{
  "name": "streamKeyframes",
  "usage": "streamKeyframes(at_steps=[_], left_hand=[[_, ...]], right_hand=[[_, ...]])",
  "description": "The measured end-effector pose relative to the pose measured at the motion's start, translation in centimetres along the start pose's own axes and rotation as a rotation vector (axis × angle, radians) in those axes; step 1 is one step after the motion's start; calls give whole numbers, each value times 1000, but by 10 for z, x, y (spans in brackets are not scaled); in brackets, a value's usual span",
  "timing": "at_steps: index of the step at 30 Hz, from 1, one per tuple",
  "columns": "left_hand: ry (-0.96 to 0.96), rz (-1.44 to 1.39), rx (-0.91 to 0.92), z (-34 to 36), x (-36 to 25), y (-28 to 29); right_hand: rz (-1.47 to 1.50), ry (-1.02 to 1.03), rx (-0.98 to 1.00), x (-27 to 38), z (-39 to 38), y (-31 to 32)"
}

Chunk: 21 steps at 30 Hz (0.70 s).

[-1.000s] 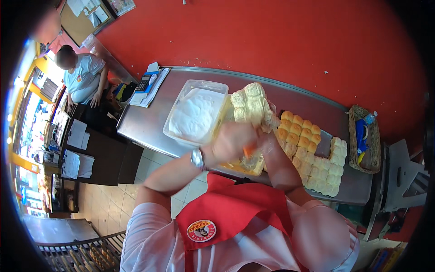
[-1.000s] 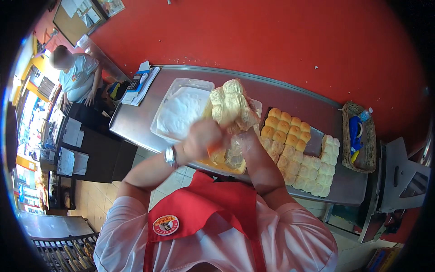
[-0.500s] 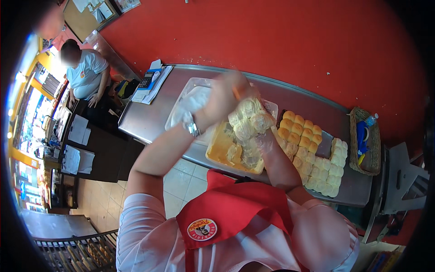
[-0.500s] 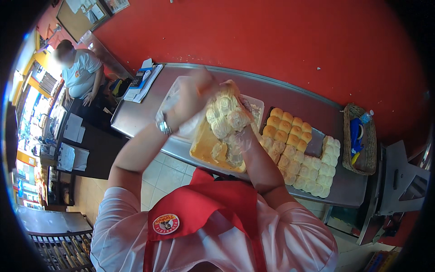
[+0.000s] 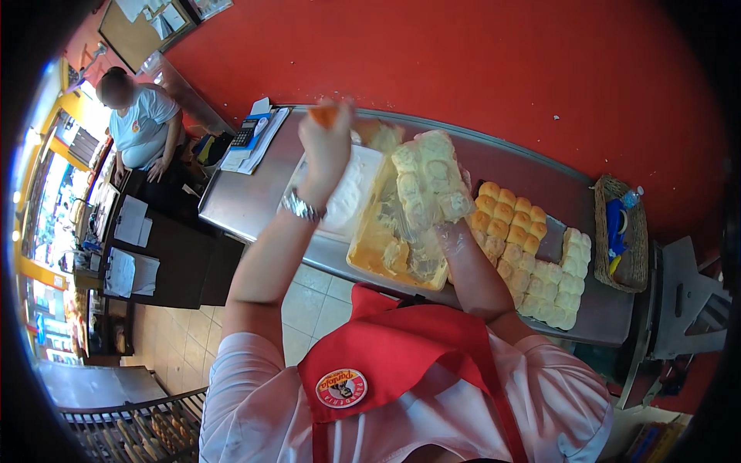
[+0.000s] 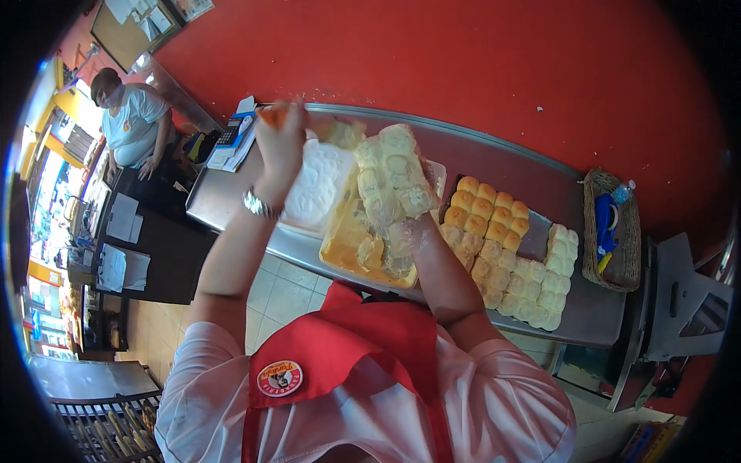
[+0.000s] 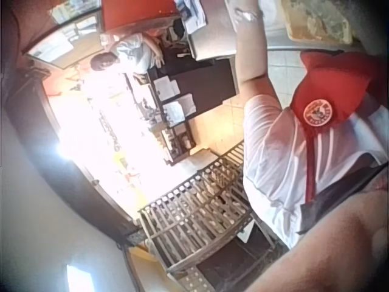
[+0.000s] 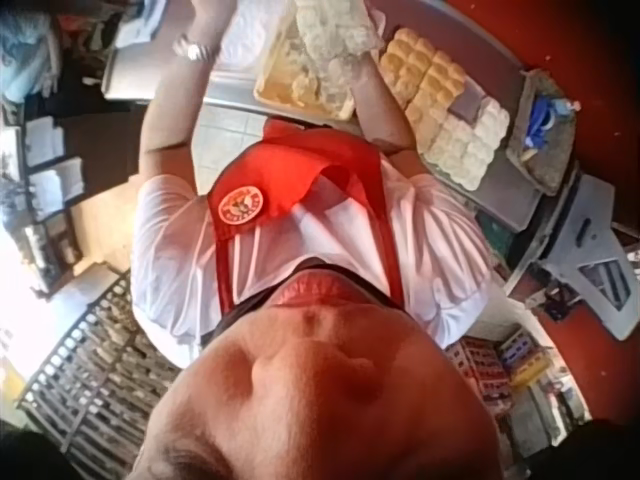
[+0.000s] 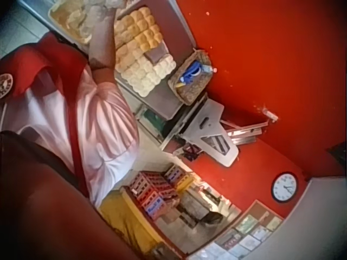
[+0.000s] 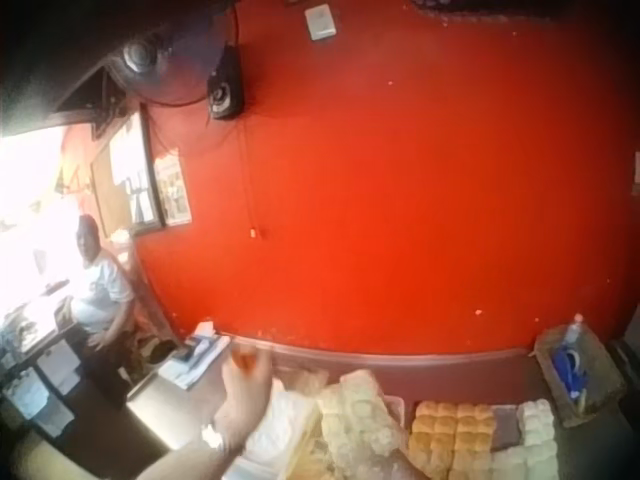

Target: The person brushes a yellow spread onto bread rolls using a brush and presses the buttered side into a container of white granules.

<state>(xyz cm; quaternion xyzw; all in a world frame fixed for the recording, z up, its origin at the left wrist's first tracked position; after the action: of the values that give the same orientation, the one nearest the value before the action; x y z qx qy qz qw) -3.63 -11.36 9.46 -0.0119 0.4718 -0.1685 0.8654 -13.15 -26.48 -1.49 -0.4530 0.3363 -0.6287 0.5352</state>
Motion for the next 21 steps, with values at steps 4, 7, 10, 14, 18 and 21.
streamKeyframes(at_steps=[4, 7, 10, 14, 18, 21], left_hand=[[-600, 471, 732, -118, -17, -6], [-821, 319, 947, -145, -30, -8], [-208, 51, 477, -74, -8, 7], [167, -394, -239, 6, 14, 41], [404, -659, -282, -37, 15, 23], [607, -656, -344, -63, 56, 31]], right_hand=[[-131, 176, 0, 6, 14, -3], [-149, 67, 371, 1, 22, -33], [-349, 115, -118, -8, 14, -36], [-237, 164, -239, -18, 12, -31], [-150, 197, -131, -3, 15, 18], [-130, 156, -104, -9, 16, 10]])
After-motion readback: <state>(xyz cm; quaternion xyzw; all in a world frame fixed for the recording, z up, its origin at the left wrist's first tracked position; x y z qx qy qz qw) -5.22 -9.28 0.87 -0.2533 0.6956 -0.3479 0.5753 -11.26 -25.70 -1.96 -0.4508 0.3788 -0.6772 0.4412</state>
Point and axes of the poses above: each hand's wrist, its own z-axis towards the middle knuckle, its own y-axis out of the back of the hand, x = y × z, the point moved 1 cm from there along z, towards the middle knuckle, and after that the axes turned 12 degrees about -z, right-handed, at the moved point
